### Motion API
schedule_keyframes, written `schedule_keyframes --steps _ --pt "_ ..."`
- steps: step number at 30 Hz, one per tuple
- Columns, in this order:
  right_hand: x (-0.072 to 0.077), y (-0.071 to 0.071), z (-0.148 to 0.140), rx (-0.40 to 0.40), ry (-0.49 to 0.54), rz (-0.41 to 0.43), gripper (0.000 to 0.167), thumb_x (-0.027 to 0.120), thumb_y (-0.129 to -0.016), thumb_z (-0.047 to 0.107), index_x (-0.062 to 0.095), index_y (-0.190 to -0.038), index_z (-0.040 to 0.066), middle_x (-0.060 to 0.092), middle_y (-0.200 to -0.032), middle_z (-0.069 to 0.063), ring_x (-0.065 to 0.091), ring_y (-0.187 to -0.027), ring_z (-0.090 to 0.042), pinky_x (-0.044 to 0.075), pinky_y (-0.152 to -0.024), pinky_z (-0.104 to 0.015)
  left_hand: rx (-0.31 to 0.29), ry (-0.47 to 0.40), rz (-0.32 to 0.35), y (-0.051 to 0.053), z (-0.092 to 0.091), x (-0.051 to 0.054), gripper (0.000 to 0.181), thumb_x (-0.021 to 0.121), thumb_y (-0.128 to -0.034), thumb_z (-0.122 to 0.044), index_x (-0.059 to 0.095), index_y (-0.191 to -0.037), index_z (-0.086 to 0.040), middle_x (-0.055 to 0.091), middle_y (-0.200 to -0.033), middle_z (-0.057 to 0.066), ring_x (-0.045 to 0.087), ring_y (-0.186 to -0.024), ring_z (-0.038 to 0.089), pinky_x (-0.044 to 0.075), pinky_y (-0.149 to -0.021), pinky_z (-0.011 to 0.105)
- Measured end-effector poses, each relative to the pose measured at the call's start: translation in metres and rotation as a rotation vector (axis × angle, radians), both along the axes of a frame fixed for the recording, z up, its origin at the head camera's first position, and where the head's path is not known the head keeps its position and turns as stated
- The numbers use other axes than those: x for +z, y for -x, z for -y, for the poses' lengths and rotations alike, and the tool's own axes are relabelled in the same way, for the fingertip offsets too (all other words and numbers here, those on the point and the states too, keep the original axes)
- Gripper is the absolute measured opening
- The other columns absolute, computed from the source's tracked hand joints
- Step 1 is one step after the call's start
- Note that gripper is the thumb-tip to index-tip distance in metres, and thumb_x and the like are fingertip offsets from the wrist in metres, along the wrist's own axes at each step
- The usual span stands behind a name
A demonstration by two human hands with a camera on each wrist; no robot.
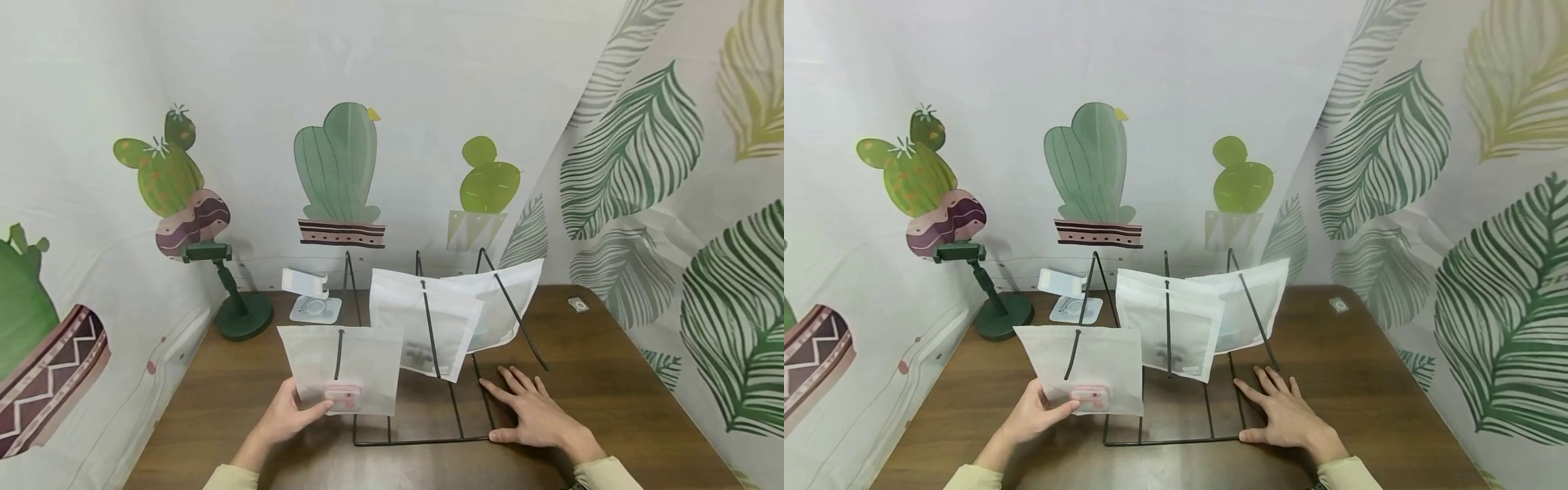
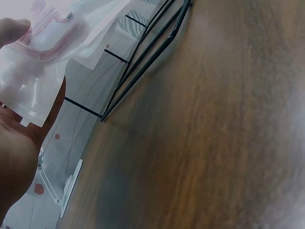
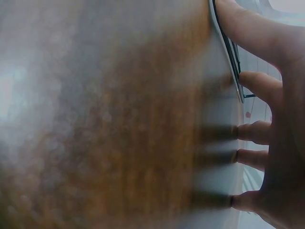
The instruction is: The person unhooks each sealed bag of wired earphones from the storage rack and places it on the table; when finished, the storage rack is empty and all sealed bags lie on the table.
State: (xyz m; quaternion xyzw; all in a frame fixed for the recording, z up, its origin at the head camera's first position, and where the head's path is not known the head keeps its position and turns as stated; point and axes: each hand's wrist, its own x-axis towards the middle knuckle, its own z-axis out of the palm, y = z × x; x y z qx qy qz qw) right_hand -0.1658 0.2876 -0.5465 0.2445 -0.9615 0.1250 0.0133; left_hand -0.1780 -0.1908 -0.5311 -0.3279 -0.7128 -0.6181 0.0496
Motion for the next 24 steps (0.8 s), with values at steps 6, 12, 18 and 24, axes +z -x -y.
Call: schedule_keyframes --steps 6,12,18,24 --pt "-0.001 0.001 -0.001 -0.014 0.004 0.047 0.091 0.062 -0.073 0.077 0.042 -0.148 0.028 0.036 -0.152 -0.024 0.027 -0.141 -0.047 0.023 -0.099 -0.079 0.003 -0.006 0.004 -0.003 0.0 -0.001 0.032 0.065 -0.0814 0.015 0.059 -0.111 0.004 0.069 -0.102 0.0 0.066 -0.09 0.007 0.057 -0.074 0.026" --pt "-0.001 0.002 -0.001 -0.008 0.007 0.031 0.09 0.063 -0.073 0.075 0.044 -0.147 0.027 0.037 -0.151 -0.025 0.029 -0.139 -0.048 0.025 -0.097 -0.08 0.005 0.004 0.055 -0.007 -0.001 -0.001 0.029 0.066 -0.0829 0.012 0.059 -0.11 0.002 0.07 -0.102 -0.001 0.067 -0.092 0.008 0.058 -0.076 0.028" --pt "-0.001 0.001 -0.001 -0.006 0.003 0.024 0.09 0.063 -0.073 0.075 0.045 -0.147 0.027 0.038 -0.15 -0.025 0.03 -0.139 -0.049 0.025 -0.096 -0.08 0.024 0.023 0.085 -0.012 -0.002 0.002 0.03 0.067 -0.083 0.009 0.059 -0.11 -0.002 0.07 -0.102 -0.002 0.068 -0.093 0.009 0.058 -0.077 0.029" --pt "-0.001 0.0 0.0 -0.002 0.01 0.019 0.09 0.063 -0.074 0.075 0.044 -0.147 0.027 0.038 -0.15 -0.025 0.03 -0.139 -0.049 0.025 -0.096 -0.08 0.007 0.007 0.064 -0.014 -0.002 0.001 0.033 0.067 -0.083 0.01 0.059 -0.112 -0.003 0.07 -0.104 0.001 0.067 -0.094 0.01 0.058 -0.078 0.029"
